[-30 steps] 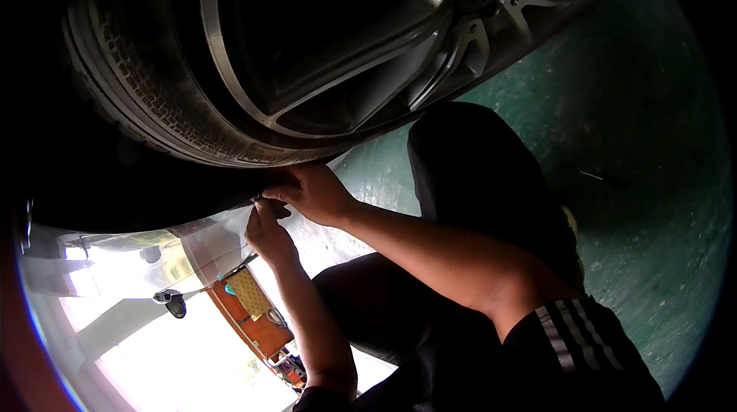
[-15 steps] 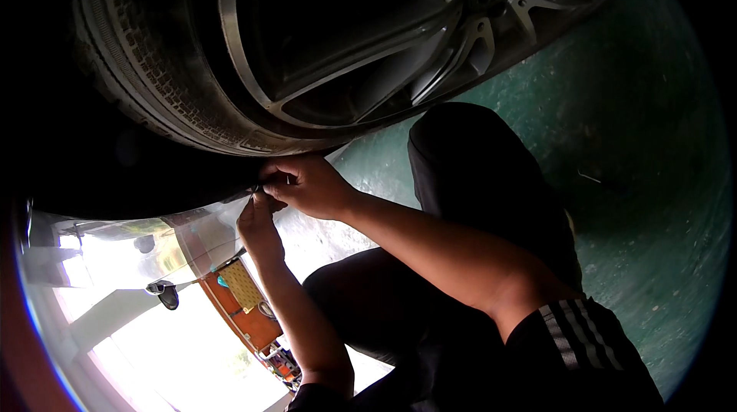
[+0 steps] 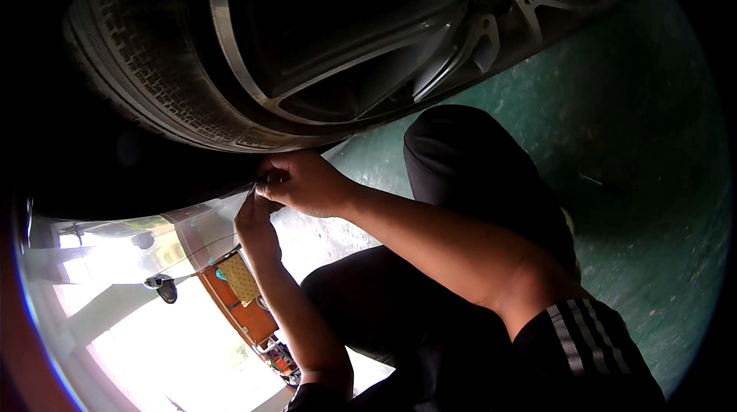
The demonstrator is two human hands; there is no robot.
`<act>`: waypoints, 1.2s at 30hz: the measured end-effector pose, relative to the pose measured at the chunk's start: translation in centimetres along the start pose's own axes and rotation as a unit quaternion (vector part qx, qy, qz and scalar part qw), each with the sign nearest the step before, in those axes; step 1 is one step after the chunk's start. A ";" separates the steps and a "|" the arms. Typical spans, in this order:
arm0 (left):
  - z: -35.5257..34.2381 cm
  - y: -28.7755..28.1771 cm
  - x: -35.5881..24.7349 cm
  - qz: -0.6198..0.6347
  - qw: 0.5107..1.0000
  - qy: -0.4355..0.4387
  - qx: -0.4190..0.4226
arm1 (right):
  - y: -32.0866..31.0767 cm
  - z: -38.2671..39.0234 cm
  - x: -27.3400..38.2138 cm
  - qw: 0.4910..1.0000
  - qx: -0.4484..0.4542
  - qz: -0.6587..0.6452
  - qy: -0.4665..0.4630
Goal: The person retrieves a small tool from a drawer and walks to a black car. They kneel by the rear wheel and use the tool to scrape and smooth a scratch on the car's body panel. The person repeatedly works on the same small area, using both the tool and their fingers to rub the surface.
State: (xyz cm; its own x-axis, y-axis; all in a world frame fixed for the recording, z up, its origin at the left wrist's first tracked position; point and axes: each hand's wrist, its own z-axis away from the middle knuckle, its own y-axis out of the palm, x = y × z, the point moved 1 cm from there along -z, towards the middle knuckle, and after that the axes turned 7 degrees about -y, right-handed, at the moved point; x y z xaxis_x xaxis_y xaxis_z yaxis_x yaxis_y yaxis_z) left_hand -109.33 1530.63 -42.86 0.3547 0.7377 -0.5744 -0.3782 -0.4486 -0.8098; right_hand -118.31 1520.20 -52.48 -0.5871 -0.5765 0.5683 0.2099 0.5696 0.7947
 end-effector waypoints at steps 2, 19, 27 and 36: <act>-0.3 -0.2 1.1 0.006 1.000 -0.006 0.009 | 0.2 0.2 0.3 1.000 0.003 0.000 0.003; -1.5 -0.4 3.0 0.025 0.999 0.008 0.036 | -0.6 0.3 1.1 0.971 -0.035 -0.195 0.134; -0.7 0.7 1.8 -0.008 0.999 0.040 -0.003 | -0.1 0.8 -0.6 0.987 -0.157 0.033 -0.017; -0.5 1.0 1.0 -0.120 0.989 0.058 -0.069 | 0.0 1.2 0.0 0.977 -0.192 0.053 0.070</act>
State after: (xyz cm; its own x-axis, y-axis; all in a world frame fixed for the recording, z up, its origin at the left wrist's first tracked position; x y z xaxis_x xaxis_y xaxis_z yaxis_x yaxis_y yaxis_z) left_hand -108.96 1530.66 -44.33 0.5185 0.7720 -0.3677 -0.1543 -0.3385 -0.9282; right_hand -119.29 1520.89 -52.72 -0.4394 -0.6158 0.6540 0.5576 0.3839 0.7361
